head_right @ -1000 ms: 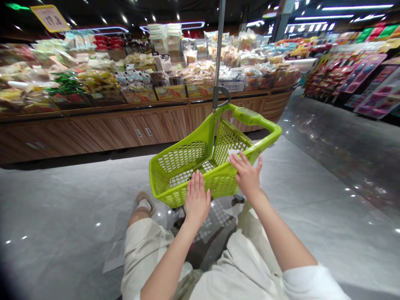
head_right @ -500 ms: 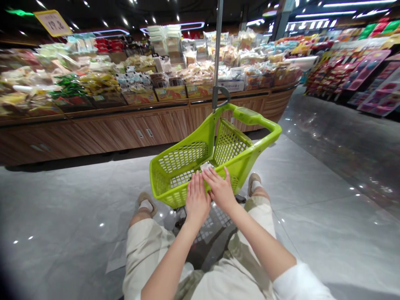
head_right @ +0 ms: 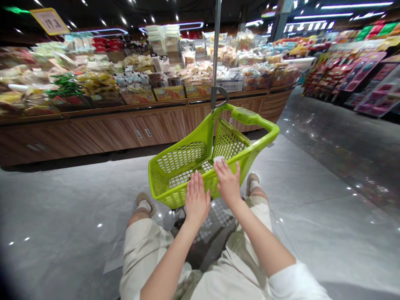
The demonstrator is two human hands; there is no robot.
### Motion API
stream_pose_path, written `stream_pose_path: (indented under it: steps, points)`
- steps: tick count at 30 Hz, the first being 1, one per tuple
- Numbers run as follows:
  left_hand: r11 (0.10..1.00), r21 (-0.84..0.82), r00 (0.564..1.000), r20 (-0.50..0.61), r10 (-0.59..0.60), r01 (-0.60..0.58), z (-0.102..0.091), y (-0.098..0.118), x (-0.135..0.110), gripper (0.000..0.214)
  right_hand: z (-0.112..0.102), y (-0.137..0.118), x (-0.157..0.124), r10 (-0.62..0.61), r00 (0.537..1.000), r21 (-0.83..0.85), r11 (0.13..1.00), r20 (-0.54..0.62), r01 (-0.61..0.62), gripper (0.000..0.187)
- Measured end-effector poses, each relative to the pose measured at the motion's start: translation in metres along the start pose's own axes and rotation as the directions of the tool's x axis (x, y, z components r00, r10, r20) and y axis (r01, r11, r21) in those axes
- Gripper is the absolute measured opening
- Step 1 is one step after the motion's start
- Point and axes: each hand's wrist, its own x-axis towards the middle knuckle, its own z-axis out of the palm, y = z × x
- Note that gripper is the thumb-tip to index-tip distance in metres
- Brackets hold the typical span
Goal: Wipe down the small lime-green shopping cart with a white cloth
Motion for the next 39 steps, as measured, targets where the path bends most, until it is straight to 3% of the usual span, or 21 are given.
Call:
stream_pose_path:
  steps: [3, 5, 8, 12, 14, 16, 18, 21, 23, 25, 27, 31, 33, 35, 39]
  points:
    - [1.000, 0.011, 1.000, 0.013, 0.018, -0.018, 0.000, -0.002, -0.001, 0.078, 0.012, -0.035, -0.011, -0.125, 0.989, 0.103, 0.988, 0.080, 0.116, 0.068]
    - [1.000, 0.018, 1.000, 0.012, 0.016, -0.017, 0.000, -0.003, -0.001, 0.077, 0.009, -0.031, -0.013, -0.186, 0.976, 0.113, 0.978, 0.110, 0.173, 0.071]
    - [1.000, 0.017, 1.000, -0.002, 0.006, -0.005, 0.000, -0.005, 0.000, 0.074, -0.011, 0.012, -0.006, -0.166, 0.981, 0.022, 0.986, 0.098, 0.165, 0.078]
    - [1.000, 0.000, 1.000, -0.017, 0.011, -0.011, 0.000, -0.003, 0.001, 0.073, -0.040, 0.083, 0.012, 0.023, 0.995, -0.139, 0.990, -0.098, -0.036, 0.068]
    - [1.000, -0.002, 1.000, -0.021, 0.010, -0.010, 0.000, -0.002, 0.001, 0.073, -0.044, 0.096, 0.018, 0.089, 0.980, -0.158, 0.980, -0.177, -0.118, 0.064]
    - [1.000, 0.000, 1.000, -0.021, 0.008, -0.008, 0.000, 0.000, 0.002, 0.074, -0.038, 0.085, 0.018, 0.117, 0.978, -0.141, 0.980, -0.174, -0.142, 0.066]
    - [1.000, 0.001, 1.000, -0.022, 0.005, -0.005, 0.001, 0.001, 0.002, 0.074, -0.025, 0.056, 0.012, 0.092, 0.990, -0.094, 0.990, -0.108, -0.103, 0.071]
    - [1.000, 0.003, 1.000, -0.020, 0.006, -0.006, 0.001, 0.001, 0.003, 0.076, -0.002, 0.000, -0.001, -0.041, 0.999, 0.018, 0.999, 0.015, 0.041, 0.073]
    - [1.000, 0.007, 1.000, -0.011, 0.014, -0.014, 0.001, -0.002, 0.003, 0.077, 0.007, -0.023, -0.007, -0.151, 0.986, 0.087, 0.986, 0.073, 0.144, 0.070]
    - [1.000, 0.012, 1.000, -0.009, 0.017, -0.017, 0.000, -0.005, 0.003, 0.077, 0.005, -0.022, -0.008, -0.221, 0.969, 0.109, 0.972, 0.106, 0.210, 0.069]
    - [1.000, 0.008, 1.000, -0.013, 0.017, -0.017, -0.001, -0.007, 0.004, 0.076, -0.007, 0.003, -0.002, -0.201, 0.975, 0.063, 0.979, 0.098, 0.196, 0.071]
    - [1.000, -0.013, 1.000, -0.021, 0.023, -0.023, 0.000, -0.009, 0.005, 0.074, -0.037, 0.074, 0.017, -0.019, 0.998, -0.096, 0.995, -0.060, 0.013, 0.067]
    - [1.000, -0.019, 1.000, -0.023, 0.020, -0.020, 0.001, -0.007, 0.007, 0.075, -0.041, 0.088, 0.024, 0.053, 0.989, -0.126, 0.990, -0.135, -0.070, 0.065]
    - [1.000, -0.021, 1.000, -0.022, 0.014, -0.015, 0.003, -0.006, 0.008, 0.075, -0.033, 0.076, 0.024, 0.084, 0.987, -0.117, 0.988, -0.140, -0.101, 0.066]
    - [1.000, -0.008, 1.000, -0.018, 0.003, -0.003, 0.008, -0.007, 0.011, 0.072, 0.003, 0.008, 0.012, -0.002, 1.000, -0.003, 1.000, -0.020, 0.002, 0.070]
